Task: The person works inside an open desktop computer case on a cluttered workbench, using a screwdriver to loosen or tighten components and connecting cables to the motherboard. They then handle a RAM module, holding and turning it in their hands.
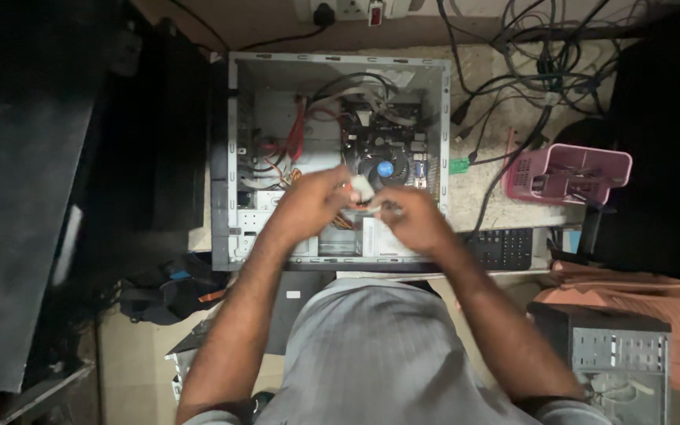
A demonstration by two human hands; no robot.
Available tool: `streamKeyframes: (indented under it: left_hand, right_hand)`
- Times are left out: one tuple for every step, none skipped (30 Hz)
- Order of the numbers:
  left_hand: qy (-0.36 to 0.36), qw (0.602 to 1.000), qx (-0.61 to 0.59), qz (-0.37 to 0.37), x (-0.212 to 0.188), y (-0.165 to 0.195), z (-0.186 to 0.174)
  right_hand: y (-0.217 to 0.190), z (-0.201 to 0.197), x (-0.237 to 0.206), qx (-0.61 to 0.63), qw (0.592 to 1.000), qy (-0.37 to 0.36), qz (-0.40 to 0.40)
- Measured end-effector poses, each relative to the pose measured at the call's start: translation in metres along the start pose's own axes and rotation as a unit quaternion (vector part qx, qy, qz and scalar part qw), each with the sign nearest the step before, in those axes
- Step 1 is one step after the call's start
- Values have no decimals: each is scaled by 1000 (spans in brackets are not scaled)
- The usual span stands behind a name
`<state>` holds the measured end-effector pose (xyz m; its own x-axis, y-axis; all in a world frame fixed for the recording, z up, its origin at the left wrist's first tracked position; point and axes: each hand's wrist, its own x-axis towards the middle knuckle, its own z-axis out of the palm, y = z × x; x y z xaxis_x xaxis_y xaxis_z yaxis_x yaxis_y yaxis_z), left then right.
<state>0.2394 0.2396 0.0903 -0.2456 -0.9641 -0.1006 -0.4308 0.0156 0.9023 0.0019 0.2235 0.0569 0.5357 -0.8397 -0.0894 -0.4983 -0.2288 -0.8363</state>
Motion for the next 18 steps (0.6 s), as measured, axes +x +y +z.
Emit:
streamKeyframes:
  left_hand:
    - [-13, 999, 43, 7, -2, 3, 0]
    - [-26, 996, 86, 15, -6, 5, 0]
    - [-39, 990, 130, 24, -9, 7, 0]
    - [-41, 991, 120, 33, -13, 7, 0]
    - [-44, 992, 107, 40, -18, 7, 0]
    - [-47, 993, 95, 45, -25, 5, 1]
    - [-20, 992, 105, 74, -31, 3, 3]
    - [6, 988, 115, 103, -36, -1, 6]
    - [30, 983, 124, 133, -40, -6, 10]
    - [50, 981, 112, 151, -42, -12, 14]
    - [74, 978, 99, 168, -44, -17, 19]
    - [98, 974, 88, 186, -45, -23, 23]
    - [119, 984, -35, 128, -46, -29, 28]
    - [139, 975, -159, 66, -47, -33, 32]
    - [156, 947, -280, 2, -49, -37, 34]
    - [212, 935, -284, 9, -49, -41, 34]
    - [265, 920, -288, 17, -46, -45, 31]
    - [318, 902, -290, 25, -43, -48, 27]
  right_hand:
    - [-3, 5, -5, 14, 1000, 4, -18]
    - [-5, 10, -10, 27, 999, 8, -37]
    - [-5, 13, -12, 41, 997, 13, -57]
    - [-4, 13, -14, 30, 995, 11, -97]
    - [-2, 12, -17, 21, 991, 6, -134]
    - [-1, 11, -19, 12, 985, 0, -172]
    - [2, 8, -16, 31, 992, -25, -118]
    - [5, 5, -11, 50, 996, -49, -63]
    - [9, 1, -4, 68, 995, -72, -7]
    - [10, 0, 6, 53, 997, -53, 5]
    - [12, 2, 20, 37, 999, -36, 14]
    - [12, 5, 35, 21, 999, -19, 22]
    - [12, 8, 50, -34, 999, -33, 24]
    - [11, 14, 65, -87, 995, -48, 27]
    - [10, 22, 77, -141, 988, -63, 31]
    - [9, 31, 87, -213, 972, -95, 26]
    - [7, 40, 97, -285, 950, -124, 21]
    - [7, 48, 107, -355, 922, -152, 17]
